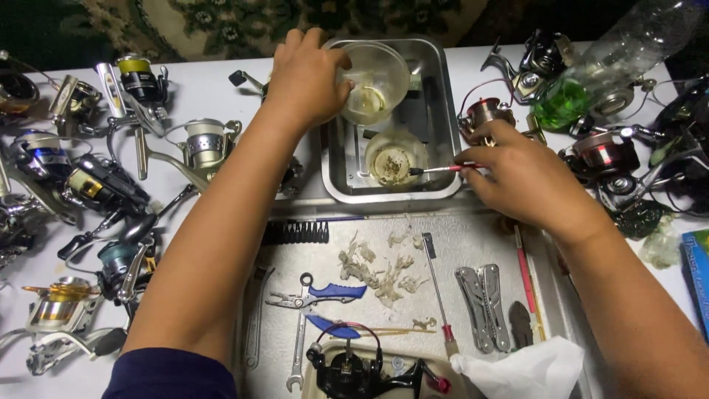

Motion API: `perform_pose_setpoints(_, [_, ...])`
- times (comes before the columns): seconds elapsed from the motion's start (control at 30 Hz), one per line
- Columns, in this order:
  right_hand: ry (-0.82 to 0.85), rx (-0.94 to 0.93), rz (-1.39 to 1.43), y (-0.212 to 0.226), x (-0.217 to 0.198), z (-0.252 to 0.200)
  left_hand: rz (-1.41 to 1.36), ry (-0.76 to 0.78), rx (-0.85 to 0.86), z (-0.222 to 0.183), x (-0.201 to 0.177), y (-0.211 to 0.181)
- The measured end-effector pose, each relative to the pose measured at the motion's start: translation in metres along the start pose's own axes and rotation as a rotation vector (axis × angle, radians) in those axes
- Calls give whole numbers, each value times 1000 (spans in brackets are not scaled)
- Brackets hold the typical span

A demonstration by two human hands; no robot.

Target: Cleaning and servicing internal components of fishing reels, specifically bearings and gears, using a cloth and small tools.

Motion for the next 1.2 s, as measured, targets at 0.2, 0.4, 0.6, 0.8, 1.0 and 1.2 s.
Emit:
perform_pose_setpoints(0.2, [-123,-130,54,-6,8,-2,101,172,186,19,0,-25])
perform_pose_setpoints(0.4, [-145,-118,136,-13,15,-2,232,543,231,43,14,-46])
perform_pose_setpoints(0.6, [-208,-120,221,-12,9,-5,290,688,208,46,21,-56])
perform_pose_setpoints(0.8, [-384,-271,230,-9,1,-9,277,670,270,46,41,-50])
perform_pose_setpoints(1.0, [-402,-257,249,-8,-6,-14,257,708,287,45,39,-53])
perform_pose_setpoints(1.2, [-420,-268,257,-7,-9,-16,220,800,201,43,29,-58])
Point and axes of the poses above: each hand's wrist, its own z-axis towards the middle knuckle, its own x-axis out of the palm, y = z × x, the point moved 5 cm from there along z, towards the middle knuckle
